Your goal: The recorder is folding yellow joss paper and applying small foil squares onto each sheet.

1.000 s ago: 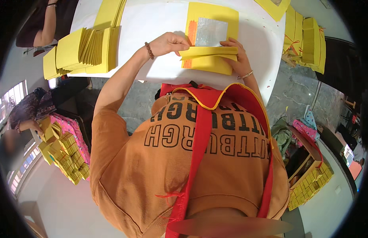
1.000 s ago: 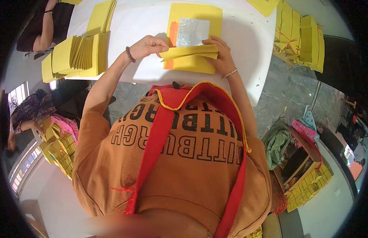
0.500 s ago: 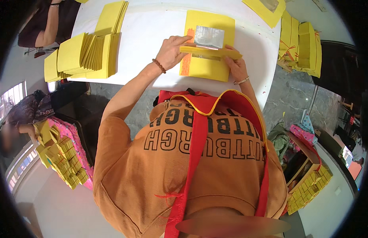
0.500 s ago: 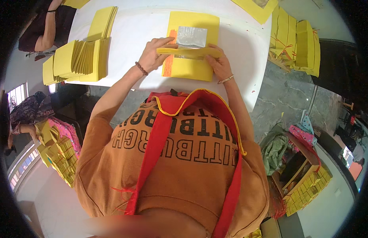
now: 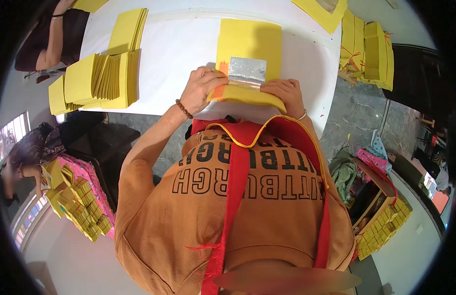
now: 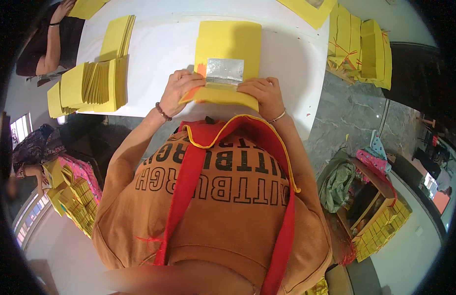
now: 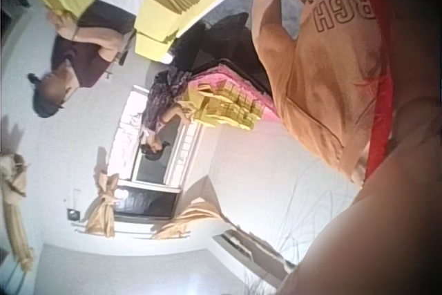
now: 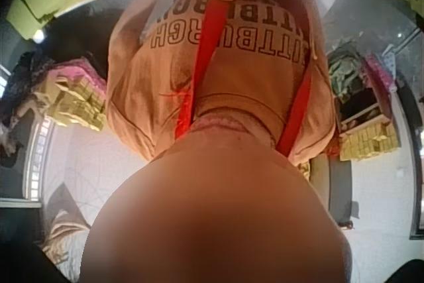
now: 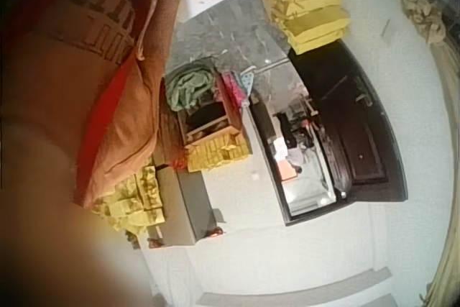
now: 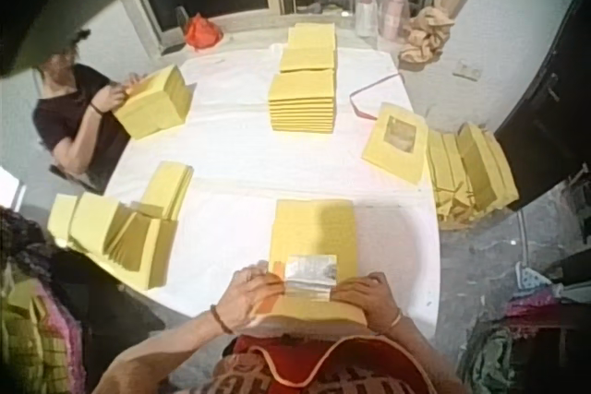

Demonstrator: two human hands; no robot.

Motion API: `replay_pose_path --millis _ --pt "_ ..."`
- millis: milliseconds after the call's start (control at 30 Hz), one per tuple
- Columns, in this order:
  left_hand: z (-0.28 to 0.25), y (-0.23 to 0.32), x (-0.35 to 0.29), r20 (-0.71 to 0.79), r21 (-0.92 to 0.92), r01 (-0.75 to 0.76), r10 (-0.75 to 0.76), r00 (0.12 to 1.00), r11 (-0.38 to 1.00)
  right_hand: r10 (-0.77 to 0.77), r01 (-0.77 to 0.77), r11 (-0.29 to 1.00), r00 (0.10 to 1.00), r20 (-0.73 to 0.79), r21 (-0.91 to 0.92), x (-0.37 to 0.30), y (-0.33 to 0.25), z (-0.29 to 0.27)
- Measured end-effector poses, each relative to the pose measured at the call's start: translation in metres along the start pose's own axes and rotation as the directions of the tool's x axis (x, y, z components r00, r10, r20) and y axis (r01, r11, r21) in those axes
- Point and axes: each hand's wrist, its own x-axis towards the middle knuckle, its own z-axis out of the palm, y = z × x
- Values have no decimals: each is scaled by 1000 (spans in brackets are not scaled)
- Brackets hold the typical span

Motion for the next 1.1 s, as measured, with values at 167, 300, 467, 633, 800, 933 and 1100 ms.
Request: replay_pose_path --millis 167,300,467,633,800,933,1100 --pt "3 -4 14 97 -254 360 -347 933 898 283 -288 951 957 63 109 9 13 8" --pt "12 -10 27 198 -425 638 -622 758 642 573 -500 754 818 -54 427 24 1 14" --pt "29 -24 32 153 -472 665 -689 708 578 666 -569 706 737 -121 422 33 -1 18" --pt "39 -32 34 165 -614 656 -742 650 439 594 -529 796 778 -207 295 33 0 25" --pt "30 -28 44 238 -589 715 -765 599 376 661 -596 748 711 -241 293 35 0 28" --pt "43 -39 37 216 -694 646 -763 609 319 691 -611 715 692 -208 340 35 3 32" --pt "32 -26 39 165 -645 657 -768 619 391 658 -593 745 728 -193 304 36 5 28"
